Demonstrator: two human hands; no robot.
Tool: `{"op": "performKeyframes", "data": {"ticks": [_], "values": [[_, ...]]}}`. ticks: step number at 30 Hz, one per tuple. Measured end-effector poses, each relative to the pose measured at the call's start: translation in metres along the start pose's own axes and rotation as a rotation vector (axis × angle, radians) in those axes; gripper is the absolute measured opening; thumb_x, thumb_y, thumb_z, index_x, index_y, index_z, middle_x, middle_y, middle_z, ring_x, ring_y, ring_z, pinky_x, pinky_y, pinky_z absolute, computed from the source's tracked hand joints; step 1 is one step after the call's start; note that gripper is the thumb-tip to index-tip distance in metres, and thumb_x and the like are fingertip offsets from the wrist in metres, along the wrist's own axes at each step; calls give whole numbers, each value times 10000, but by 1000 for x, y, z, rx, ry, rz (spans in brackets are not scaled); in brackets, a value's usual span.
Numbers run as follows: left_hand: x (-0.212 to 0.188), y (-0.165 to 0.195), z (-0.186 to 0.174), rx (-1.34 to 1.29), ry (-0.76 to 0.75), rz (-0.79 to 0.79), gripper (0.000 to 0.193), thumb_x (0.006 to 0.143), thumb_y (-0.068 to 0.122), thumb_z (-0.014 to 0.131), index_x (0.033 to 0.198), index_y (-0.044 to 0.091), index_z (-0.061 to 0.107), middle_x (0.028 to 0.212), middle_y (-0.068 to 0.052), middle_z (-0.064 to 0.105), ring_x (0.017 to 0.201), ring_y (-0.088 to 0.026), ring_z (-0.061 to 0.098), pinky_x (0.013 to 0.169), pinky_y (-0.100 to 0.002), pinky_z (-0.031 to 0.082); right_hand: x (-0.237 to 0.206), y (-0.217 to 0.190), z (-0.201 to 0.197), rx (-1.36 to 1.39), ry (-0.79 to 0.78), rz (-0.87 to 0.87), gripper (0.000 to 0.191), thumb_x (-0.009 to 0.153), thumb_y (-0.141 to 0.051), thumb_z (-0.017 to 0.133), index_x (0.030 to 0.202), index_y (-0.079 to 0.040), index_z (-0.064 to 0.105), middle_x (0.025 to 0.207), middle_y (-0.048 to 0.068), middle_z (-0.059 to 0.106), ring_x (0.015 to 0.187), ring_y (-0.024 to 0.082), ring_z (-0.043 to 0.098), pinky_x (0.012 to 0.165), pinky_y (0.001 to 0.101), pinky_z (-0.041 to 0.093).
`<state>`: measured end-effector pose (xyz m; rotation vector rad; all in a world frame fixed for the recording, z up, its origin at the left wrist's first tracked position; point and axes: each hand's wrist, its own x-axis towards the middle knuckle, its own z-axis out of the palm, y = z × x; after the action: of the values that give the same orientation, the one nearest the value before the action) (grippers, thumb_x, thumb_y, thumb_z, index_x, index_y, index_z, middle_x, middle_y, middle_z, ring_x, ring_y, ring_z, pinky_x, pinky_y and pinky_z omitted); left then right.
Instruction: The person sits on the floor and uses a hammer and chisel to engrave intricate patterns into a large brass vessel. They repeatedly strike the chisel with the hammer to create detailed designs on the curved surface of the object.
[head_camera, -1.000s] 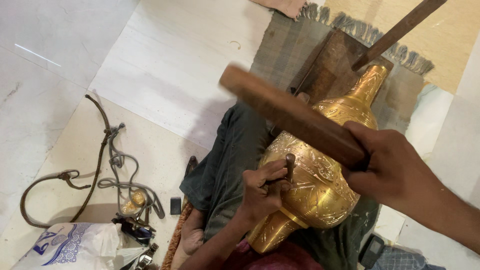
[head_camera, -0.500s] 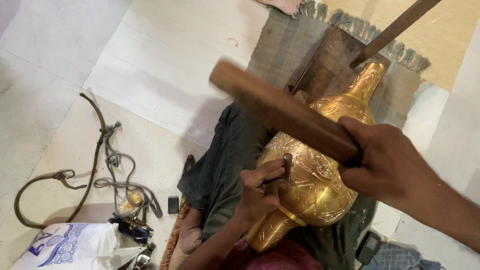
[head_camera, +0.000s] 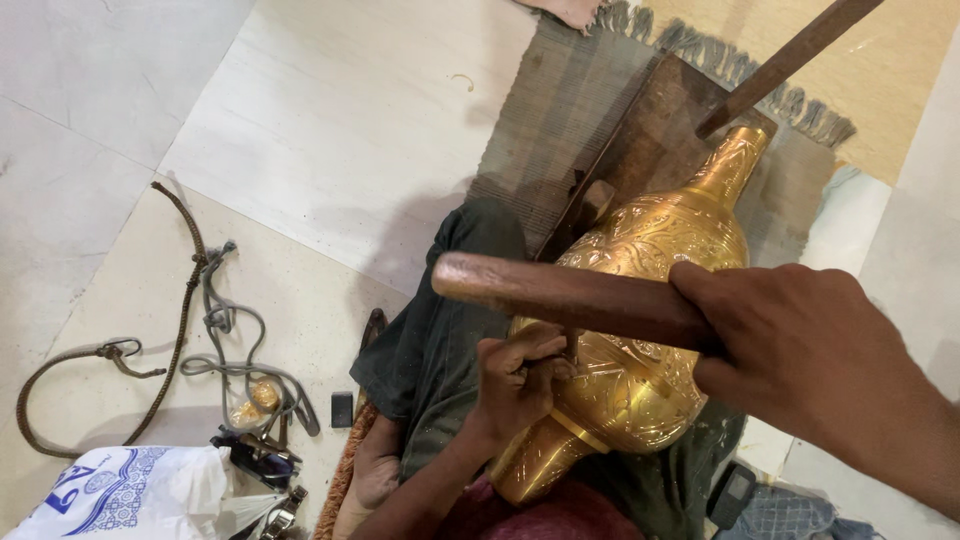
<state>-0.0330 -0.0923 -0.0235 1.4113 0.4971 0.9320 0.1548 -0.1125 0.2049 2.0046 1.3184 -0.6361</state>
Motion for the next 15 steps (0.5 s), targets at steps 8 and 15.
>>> {"op": "performKeyframes", "data": {"ticks": [8, 15], "values": [[-2, 1, -3, 59, -11, 76, 396, 861, -196, 590, 1229, -81, 679, 1195, -235, 747, 942, -249, 800, 771, -294, 683, 4, -7, -7, 439, 29, -39, 367, 728, -176, 726, 1065, -117, 593, 751, 121, 629, 715, 316, 692, 669, 482, 568], [-1, -6, -2, 49, -32, 96, 382, 856, -176, 605, 1202, -59, 716, 1131, -218, 774, 866, -213, 810, 709, -269, 685, 4, -8, -5, 412, 150, -85, 511, 681, -202, 736, 1159, -111, 580, 738, 122, 623, 719, 300, 659, 669, 447, 554]]}}
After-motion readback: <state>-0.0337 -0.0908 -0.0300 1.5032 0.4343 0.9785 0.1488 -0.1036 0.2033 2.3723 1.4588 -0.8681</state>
